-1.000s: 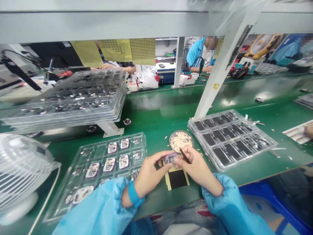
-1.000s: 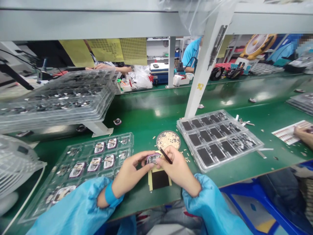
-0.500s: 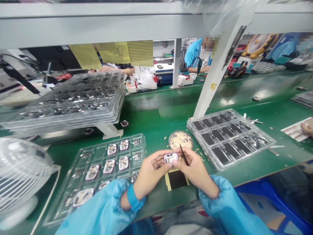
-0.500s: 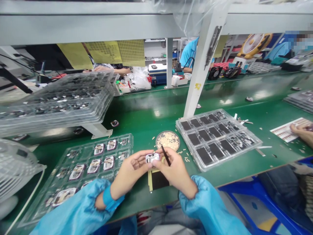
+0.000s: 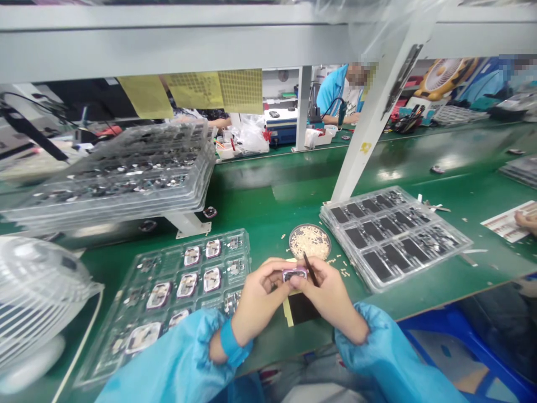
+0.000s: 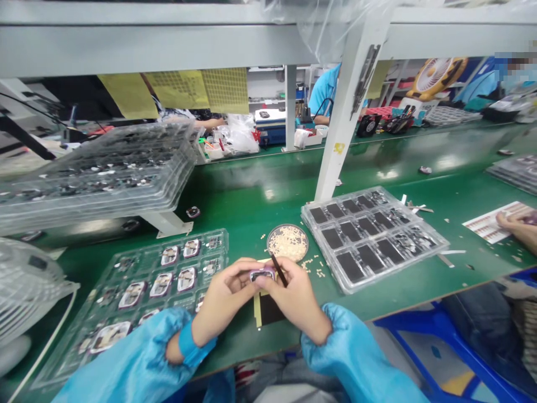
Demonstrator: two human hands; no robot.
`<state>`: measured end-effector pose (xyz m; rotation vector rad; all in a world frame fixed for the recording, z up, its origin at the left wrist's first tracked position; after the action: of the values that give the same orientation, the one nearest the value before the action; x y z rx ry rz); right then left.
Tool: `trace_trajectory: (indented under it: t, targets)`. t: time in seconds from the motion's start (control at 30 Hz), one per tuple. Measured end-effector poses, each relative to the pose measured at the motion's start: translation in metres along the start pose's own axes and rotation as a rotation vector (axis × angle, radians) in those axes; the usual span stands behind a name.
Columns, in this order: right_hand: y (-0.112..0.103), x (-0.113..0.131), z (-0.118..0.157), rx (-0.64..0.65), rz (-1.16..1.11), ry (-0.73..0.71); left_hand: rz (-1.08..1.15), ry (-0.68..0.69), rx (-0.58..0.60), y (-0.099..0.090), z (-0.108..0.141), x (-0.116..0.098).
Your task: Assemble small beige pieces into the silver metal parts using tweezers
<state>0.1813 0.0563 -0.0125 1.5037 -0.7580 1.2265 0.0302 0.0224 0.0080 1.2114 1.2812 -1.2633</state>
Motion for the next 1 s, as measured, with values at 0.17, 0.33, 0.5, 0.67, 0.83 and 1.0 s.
trace_trajectory:
  t: [0.17, 0.33, 0.5, 0.67, 0.83, 1.0]
  targets:
    - [-0.003, 0.004, -0.001, -0.051, 0.176, -0.079, -0.345, 0.040, -0.008, 0.000, 0.001, -0.001]
    - [-0.002, 0.008, 0.002, -0.052, 0.206, -0.129, -0.483, 0.067, -0.043, 0.002, 0.005, -0.008]
    - [0.000, 0.003, 0.003, -0.061, 0.182, -0.137, -0.472, 0.060, -0.070, 0.003, 0.008, -0.007]
    - [-0.009, 0.011, -0.002, 0.020, 0.352, -0.175, -0.485, 0.099, -0.073, 0.002, 0.006, -0.005]
    - [-0.017, 0.037, 0.000, 0.164, 0.485, -0.499, -0.619, 0.183, -0.109, 0.000, 0.006, -0.007]
    - [-0.017, 0.037, 0.000, 0.348, 0.580, -0.615, -0.650, 0.155, -0.112, -0.001, 0.005, -0.008]
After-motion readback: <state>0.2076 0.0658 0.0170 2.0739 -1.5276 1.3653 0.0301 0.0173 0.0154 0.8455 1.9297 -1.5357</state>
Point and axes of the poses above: each hand's wrist, its own z-axis away from the middle knuckle, its own y-axis out of the palm, x = y × z, the point moved 3 cm from there along -z, towards the middle knuckle, and after that the axes turned 13 degrees about -z, right-handed, at the moved point
